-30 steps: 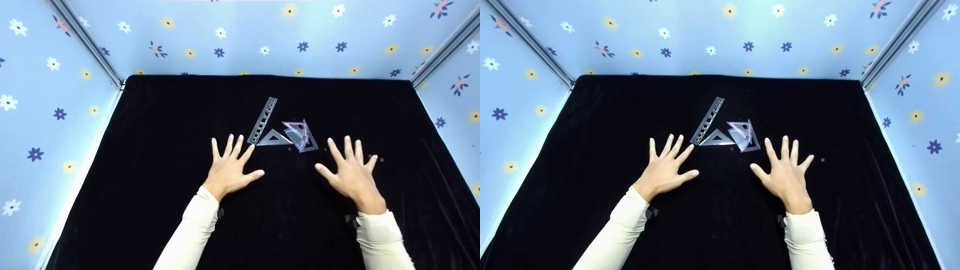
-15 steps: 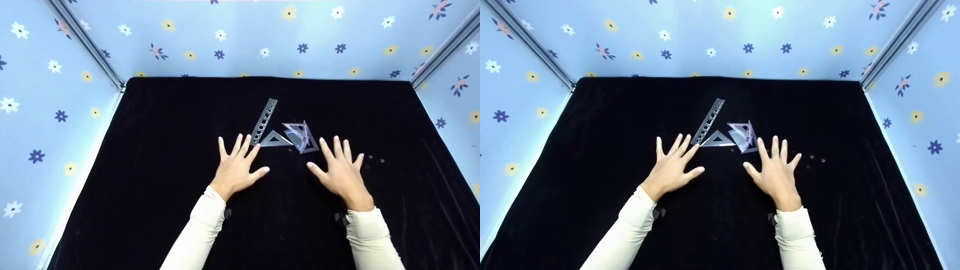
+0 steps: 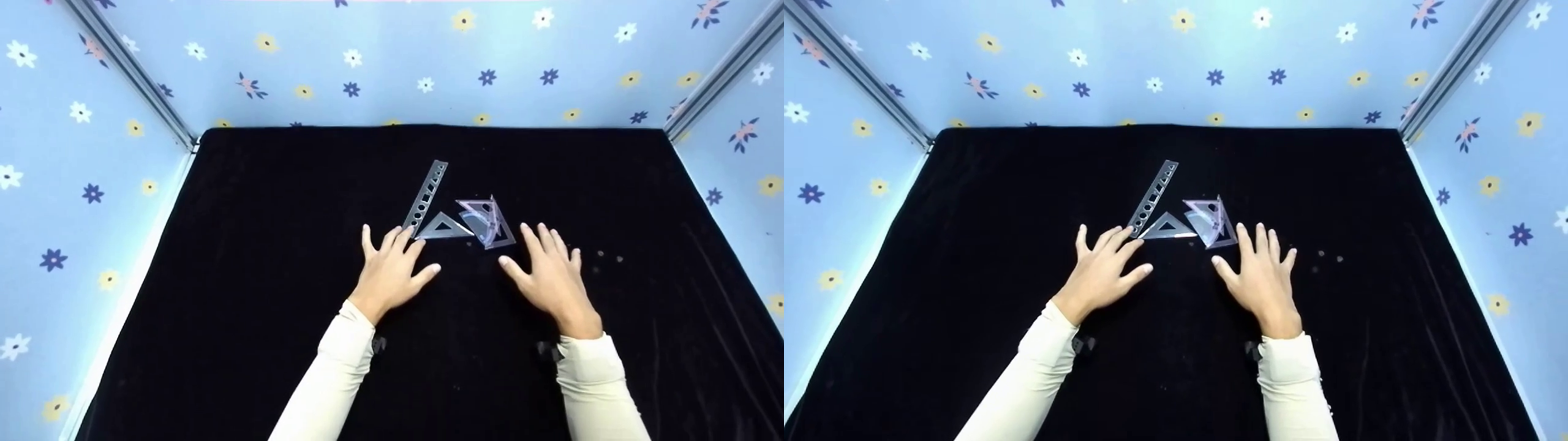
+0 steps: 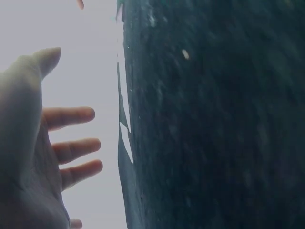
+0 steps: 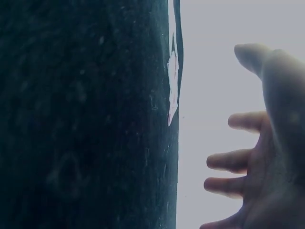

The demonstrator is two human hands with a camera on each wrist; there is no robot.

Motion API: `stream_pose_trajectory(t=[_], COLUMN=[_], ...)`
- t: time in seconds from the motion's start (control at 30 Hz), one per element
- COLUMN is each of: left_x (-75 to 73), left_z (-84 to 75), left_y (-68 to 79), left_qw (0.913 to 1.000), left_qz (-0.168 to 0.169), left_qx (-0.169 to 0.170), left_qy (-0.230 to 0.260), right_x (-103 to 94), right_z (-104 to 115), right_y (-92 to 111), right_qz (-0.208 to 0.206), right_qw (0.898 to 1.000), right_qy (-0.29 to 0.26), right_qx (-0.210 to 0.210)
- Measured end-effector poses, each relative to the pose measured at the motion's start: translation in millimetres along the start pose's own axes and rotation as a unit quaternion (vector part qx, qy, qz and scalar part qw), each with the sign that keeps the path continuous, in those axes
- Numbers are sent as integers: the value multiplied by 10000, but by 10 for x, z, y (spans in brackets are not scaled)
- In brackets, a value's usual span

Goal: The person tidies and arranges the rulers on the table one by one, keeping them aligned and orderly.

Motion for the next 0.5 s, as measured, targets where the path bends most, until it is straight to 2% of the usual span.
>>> stream_pose_trajectory(t=[0.17,0.33,0.5], left_x=[46,71,75], left_z=[-11,22,-6], left_y=[-11,13,-32], left_qw=[9997,9985,9950], left_qz=[-131,-331,-599], left_qx=[-3,-177,-149], left_qy=[202,395,787], right_x=[38,119,97], right_z=[13,84,101], right_y=[-41,-89,-131], right_qz=[15,29,-329], right_qw=[9995,9983,9968], right_qy=[-288,-578,-726], right_qx=[146,106,-34])
Point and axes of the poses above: each hand's wrist, its own y-axis away from the middle knuckle, its own x-axis out of the palm, z = x × y, the point moved 5 cm from there along -y, towards the middle knuckle, and after that the axes turned 4 degrees about x, right-handed, at the moved point
